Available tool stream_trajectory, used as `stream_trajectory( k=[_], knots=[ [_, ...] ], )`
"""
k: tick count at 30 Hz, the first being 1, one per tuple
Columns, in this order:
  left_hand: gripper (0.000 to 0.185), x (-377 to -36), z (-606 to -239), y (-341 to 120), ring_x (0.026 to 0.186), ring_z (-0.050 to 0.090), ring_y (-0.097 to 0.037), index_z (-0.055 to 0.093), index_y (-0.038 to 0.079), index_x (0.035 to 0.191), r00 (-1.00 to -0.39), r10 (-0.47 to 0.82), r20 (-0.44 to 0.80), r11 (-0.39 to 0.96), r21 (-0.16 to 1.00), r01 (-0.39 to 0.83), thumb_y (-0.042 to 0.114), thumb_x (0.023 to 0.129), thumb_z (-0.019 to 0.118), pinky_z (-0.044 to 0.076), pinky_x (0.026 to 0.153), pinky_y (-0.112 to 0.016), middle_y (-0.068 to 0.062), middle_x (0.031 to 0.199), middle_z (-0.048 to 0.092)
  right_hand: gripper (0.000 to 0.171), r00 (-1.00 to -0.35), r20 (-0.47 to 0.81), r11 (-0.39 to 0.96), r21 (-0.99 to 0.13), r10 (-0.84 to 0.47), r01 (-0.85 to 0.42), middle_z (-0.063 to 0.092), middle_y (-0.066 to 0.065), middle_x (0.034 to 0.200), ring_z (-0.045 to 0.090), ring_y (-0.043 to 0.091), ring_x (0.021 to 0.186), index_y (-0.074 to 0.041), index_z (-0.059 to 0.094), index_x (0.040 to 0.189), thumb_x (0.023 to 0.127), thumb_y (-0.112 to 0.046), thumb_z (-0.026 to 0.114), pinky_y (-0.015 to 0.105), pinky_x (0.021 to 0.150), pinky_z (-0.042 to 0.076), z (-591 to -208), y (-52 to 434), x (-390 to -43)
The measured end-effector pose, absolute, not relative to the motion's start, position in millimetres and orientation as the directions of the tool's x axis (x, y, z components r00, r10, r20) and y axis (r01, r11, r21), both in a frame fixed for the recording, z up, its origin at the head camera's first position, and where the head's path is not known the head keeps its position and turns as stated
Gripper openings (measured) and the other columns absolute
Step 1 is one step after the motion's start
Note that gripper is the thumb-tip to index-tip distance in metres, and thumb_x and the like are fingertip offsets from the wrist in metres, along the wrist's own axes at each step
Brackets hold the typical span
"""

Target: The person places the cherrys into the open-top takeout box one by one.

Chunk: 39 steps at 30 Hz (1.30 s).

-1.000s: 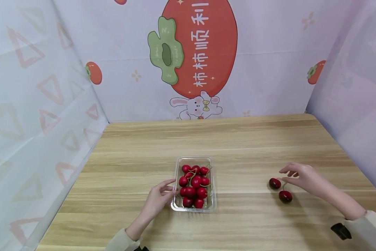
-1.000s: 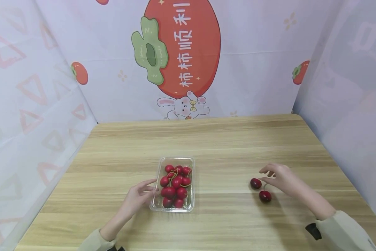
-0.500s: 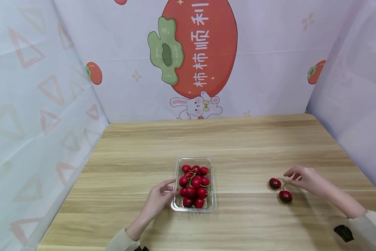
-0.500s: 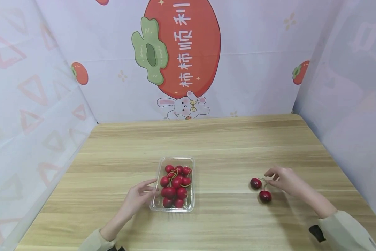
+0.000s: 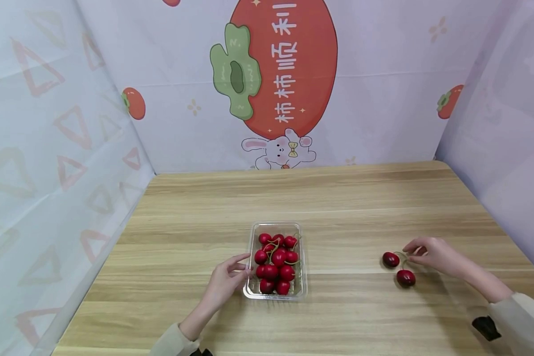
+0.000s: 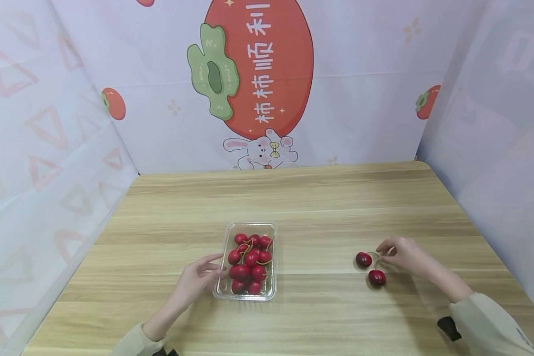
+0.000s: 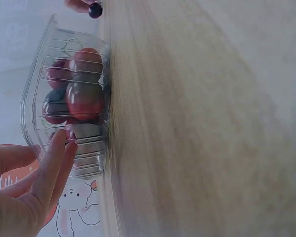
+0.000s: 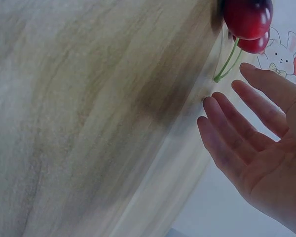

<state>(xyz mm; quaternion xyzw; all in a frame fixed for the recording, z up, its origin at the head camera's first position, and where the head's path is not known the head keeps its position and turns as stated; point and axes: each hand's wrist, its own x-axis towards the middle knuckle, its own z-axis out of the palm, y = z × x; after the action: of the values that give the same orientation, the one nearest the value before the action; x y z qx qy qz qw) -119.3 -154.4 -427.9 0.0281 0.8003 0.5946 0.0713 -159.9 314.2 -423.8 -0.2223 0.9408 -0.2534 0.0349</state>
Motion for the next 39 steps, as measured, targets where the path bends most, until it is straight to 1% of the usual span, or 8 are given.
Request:
stream_trajectory(
  k=[6, 14, 21, 26, 31, 35, 39],
  knots=[
    [0.039, -120, -427, -155, 0.076, 0.064, -0.029, 0.051, -0.005, 0.119, -0.988, 0.124, -0.091, 0.307, 0.95, -0.049, 0.001, 0.081, 0.058, 0.05, 0.052, -0.022, -0.021, 0.091, 0.063, 0.015, -0.901, 0.017, 0.769, -0.514, -0.433, -0.38, 0.065, 0.007, 0.078, 0.055, 0.002, 0.064, 0.003, 0.065, 0.084, 0.072, -0.005, 0.069, 0.021, 0.055, 0.049, -427, 315, -162],
    [0.038, -120, -427, -155, 0.075, 0.064, -0.028, 0.051, -0.005, 0.119, -0.988, 0.131, -0.078, 0.32, 0.947, -0.033, 0.001, 0.081, 0.058, 0.052, 0.054, -0.024, -0.021, 0.09, 0.063, 0.01, -0.913, 0.013, 0.795, -0.487, -0.408, -0.363, 0.064, 0.003, 0.074, 0.053, 0.001, 0.062, 0.0, 0.066, 0.08, 0.071, -0.003, 0.067, 0.02, 0.052, 0.046, -430, 312, -165],
    [0.039, -120, -428, -157, 0.075, 0.064, -0.029, 0.051, -0.004, 0.119, -0.987, 0.132, -0.094, 0.319, 0.947, -0.047, 0.001, 0.081, 0.058, 0.052, 0.054, -0.024, -0.02, 0.09, 0.063, 0.008, -0.916, 0.009, 0.809, -0.467, -0.4, -0.358, 0.062, 0.001, 0.071, 0.052, 0.004, 0.061, 0.0, 0.066, 0.078, 0.07, -0.001, 0.066, 0.021, 0.052, 0.045, -432, 310, -167],
    [0.039, -120, -427, -157, 0.074, 0.064, -0.029, 0.051, -0.004, 0.119, -0.986, 0.139, -0.093, 0.313, 0.949, -0.045, 0.001, 0.081, 0.058, 0.05, 0.051, -0.023, -0.021, 0.09, 0.063, 0.006, -0.911, 0.047, 0.81, -0.441, -0.41, -0.388, 0.059, -0.003, 0.067, 0.051, 0.004, 0.059, -0.004, 0.065, 0.073, 0.069, 0.0, 0.067, 0.023, 0.052, 0.045, -434, 307, -168],
    [0.039, -120, -426, -157, 0.076, 0.064, -0.029, 0.051, -0.004, 0.12, -0.986, 0.139, -0.098, 0.312, 0.949, -0.05, 0.002, 0.082, 0.059, 0.051, 0.052, -0.023, -0.02, 0.091, 0.063, 0.011, -0.912, 0.089, 0.811, -0.428, -0.4, -0.398, 0.056, -0.008, 0.065, 0.05, 0.003, 0.058, -0.008, 0.063, 0.069, 0.067, 0.001, 0.067, 0.024, 0.053, 0.045, -439, 305, -169],
    [0.039, -119, -426, -157, 0.077, 0.064, -0.029, 0.051, -0.004, 0.12, -0.986, 0.137, -0.096, 0.312, 0.949, -0.049, 0.002, 0.082, 0.059, 0.051, 0.052, -0.024, -0.02, 0.091, 0.063, 0.01, -0.919, 0.09, 0.819, -0.427, -0.384, -0.384, 0.055, -0.008, 0.063, 0.048, 0.002, 0.058, -0.006, 0.061, 0.067, 0.067, 0.002, 0.067, 0.024, 0.053, 0.045, -441, 304, -170],
    [0.039, -119, -426, -156, 0.077, 0.064, -0.029, 0.051, -0.004, 0.12, -0.986, 0.137, -0.094, 0.31, 0.95, -0.047, 0.002, 0.082, 0.059, 0.051, 0.052, -0.024, -0.02, 0.091, 0.063, 0.009, -0.929, 0.054, 0.833, -0.427, -0.365, -0.352, 0.054, -0.005, 0.063, 0.047, 0.003, 0.057, -0.004, 0.059, 0.067, 0.069, 0.003, 0.065, 0.024, 0.051, 0.042, -440, 301, -171]
  ],
)
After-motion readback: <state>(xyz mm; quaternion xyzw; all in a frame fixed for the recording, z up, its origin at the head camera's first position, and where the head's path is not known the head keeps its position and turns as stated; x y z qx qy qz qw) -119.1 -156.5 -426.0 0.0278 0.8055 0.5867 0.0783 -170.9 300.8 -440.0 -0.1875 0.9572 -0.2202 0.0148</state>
